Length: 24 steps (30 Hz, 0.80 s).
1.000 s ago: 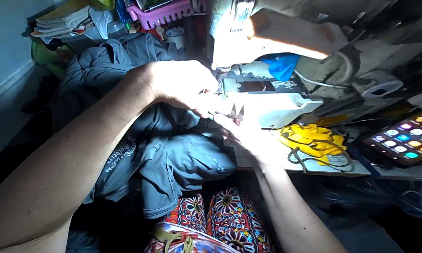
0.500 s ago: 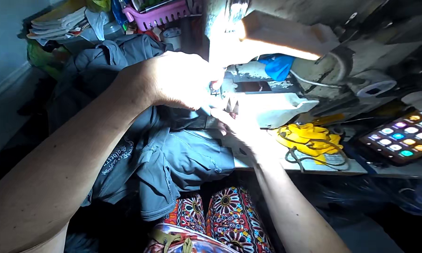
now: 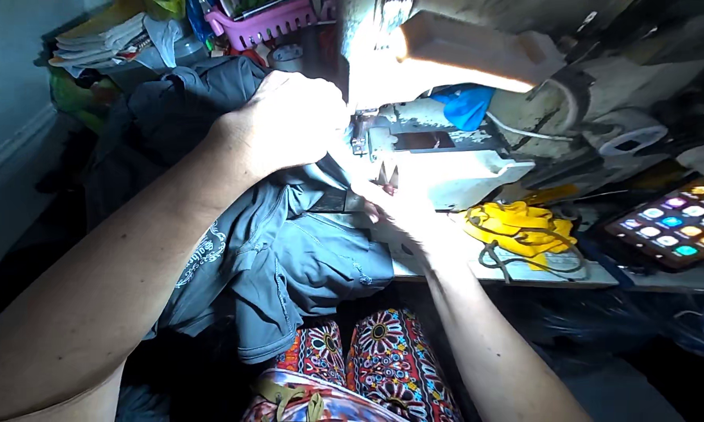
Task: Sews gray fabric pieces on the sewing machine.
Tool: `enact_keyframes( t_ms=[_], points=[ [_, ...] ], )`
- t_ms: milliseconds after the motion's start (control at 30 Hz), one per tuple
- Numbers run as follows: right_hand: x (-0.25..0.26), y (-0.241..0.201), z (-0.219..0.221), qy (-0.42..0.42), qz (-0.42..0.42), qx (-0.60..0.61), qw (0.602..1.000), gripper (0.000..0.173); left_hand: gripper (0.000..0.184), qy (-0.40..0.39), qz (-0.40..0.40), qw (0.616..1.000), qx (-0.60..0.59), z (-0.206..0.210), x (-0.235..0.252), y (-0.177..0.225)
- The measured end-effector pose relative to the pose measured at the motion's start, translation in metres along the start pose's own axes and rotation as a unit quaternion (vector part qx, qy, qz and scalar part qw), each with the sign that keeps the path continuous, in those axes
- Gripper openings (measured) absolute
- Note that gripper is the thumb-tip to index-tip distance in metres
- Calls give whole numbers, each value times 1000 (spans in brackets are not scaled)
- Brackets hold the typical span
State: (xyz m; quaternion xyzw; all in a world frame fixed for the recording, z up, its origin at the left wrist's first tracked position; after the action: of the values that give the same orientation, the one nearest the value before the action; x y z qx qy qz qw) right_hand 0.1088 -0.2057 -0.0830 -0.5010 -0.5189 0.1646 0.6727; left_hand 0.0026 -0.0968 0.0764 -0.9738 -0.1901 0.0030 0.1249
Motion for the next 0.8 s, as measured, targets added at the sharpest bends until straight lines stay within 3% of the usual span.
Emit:
enact_keyframes(
  t_ms=[67, 200, 367, 433, 567, 800],
  points=[
    [0, 2, 0, 0, -6, 4, 1000, 16, 15, -3, 5, 1000, -28, -2, 0, 2],
    [0, 2, -2, -6, -13, 2, 1000, 17, 15, -54, 100, 986, -120, 1, 2, 8],
    [0, 3, -2, -6, -10, 5, 1000, 16, 22, -39, 12, 999, -31, 2, 12, -2],
    [-1, 3, -2, -6, -16, 6, 1000, 16, 19, -38, 4, 998, -49, 4, 14, -7],
    [-11, -8, -1, -12, 2, 2, 1000, 18, 24, -46, 104, 984, -140, 5, 9, -7],
    [-13, -8, 1, 5, -20, -22, 1000, 16, 25, -69, 130, 967, -210, 29, 5, -15]
  ],
)
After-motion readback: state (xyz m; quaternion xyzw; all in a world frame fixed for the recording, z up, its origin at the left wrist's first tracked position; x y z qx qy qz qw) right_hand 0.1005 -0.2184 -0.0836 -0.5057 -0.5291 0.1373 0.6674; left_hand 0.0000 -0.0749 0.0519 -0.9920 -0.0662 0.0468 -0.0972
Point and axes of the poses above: each hand's wrist, its own x-axis towards the middle knuckle, its own z-axis out of the palm, y = z × x, the point moved 4 cm from there along x, towards the middle knuckle, and after that the axes turned 15 degrees about -z, right-handed, at the moved point
